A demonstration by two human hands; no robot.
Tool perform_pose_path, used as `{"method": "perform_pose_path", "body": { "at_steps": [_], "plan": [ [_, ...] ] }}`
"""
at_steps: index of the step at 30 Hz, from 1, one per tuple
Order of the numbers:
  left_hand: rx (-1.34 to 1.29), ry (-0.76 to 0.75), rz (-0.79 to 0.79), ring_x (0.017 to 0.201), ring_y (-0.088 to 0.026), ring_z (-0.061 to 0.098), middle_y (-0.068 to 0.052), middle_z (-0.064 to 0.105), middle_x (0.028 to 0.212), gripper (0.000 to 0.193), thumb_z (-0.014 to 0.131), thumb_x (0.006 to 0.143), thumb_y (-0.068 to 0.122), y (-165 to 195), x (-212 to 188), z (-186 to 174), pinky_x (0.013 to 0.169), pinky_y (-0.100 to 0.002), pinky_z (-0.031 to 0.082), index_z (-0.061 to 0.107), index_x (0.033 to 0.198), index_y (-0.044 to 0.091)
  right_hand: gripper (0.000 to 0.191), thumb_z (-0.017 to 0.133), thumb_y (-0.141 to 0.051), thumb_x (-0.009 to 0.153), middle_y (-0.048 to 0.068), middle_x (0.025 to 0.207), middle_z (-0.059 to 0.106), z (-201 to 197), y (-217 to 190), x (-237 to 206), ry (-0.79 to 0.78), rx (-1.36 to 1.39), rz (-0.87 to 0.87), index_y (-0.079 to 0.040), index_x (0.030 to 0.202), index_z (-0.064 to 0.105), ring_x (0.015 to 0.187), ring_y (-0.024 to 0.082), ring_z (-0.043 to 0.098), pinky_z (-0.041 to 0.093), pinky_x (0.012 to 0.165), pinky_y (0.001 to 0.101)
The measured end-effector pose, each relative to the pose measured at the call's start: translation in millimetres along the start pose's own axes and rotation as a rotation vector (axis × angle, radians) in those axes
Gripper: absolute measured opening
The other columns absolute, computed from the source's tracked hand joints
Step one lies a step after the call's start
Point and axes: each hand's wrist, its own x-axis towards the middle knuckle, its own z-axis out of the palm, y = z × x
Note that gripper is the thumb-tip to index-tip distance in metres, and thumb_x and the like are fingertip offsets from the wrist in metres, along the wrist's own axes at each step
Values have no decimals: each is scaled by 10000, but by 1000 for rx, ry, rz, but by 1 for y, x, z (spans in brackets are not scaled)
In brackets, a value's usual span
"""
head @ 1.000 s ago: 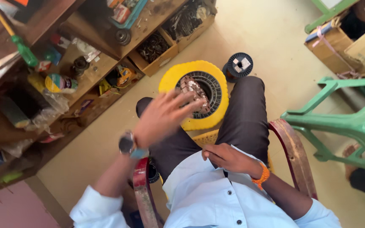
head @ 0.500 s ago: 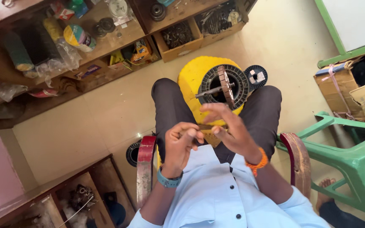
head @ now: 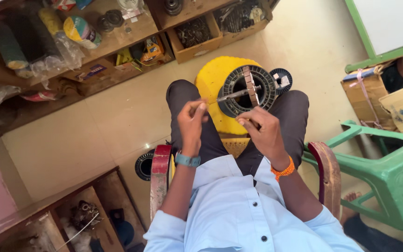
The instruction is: The person places a fan motor rotor on a yellow container and inserts small white rectangular pieces into slots around the rotor. They rotate the rotor and continue inserting pieces one by one, adjusting their position with both hands.
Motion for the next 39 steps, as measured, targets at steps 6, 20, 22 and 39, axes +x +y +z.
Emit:
{"method": "perform_pose_path", "body": {
  "at_steps": [6,20,22,39],
  "plan": [
    [-142,-261,-148,982,-147,713,-158,720,1230,117,636,1008,125,-9,28,17,853,-271,590,648,1027,10,81,756,-68,942,91,990,594,-10,-6,15,159,-81,-241,-34,1013,736,794,151,600,469,631,294],
    [-171,-265,49,969,-179,758,-196,747,1135,82,539,1043,109,18,5,64,675,-265,623,523,1024,31,167,696,-153,1000,149,1553,503,-57,68,36,160,251,-14,12,980,690,776,73,550,476,674,229],
    [-198,-284,-23,884,-185,773,-183,761,1064,85,528,1040,125,10,9,68,630,-260,601,520,1026,41,213,669,-184,1020,155,1585,504,-62,80,39,123,455,92,23,970,672,754,33,551,467,646,215],
    [419,-90,603,762,-152,731,-54,725,875,23,603,988,41,70,71,76,662,-294,572,618,976,54,96,705,-65,980,228,1475,603,-52,74,40,190,114,-128,26,988,674,1203,181,652,527,871,264]
  ]
}}
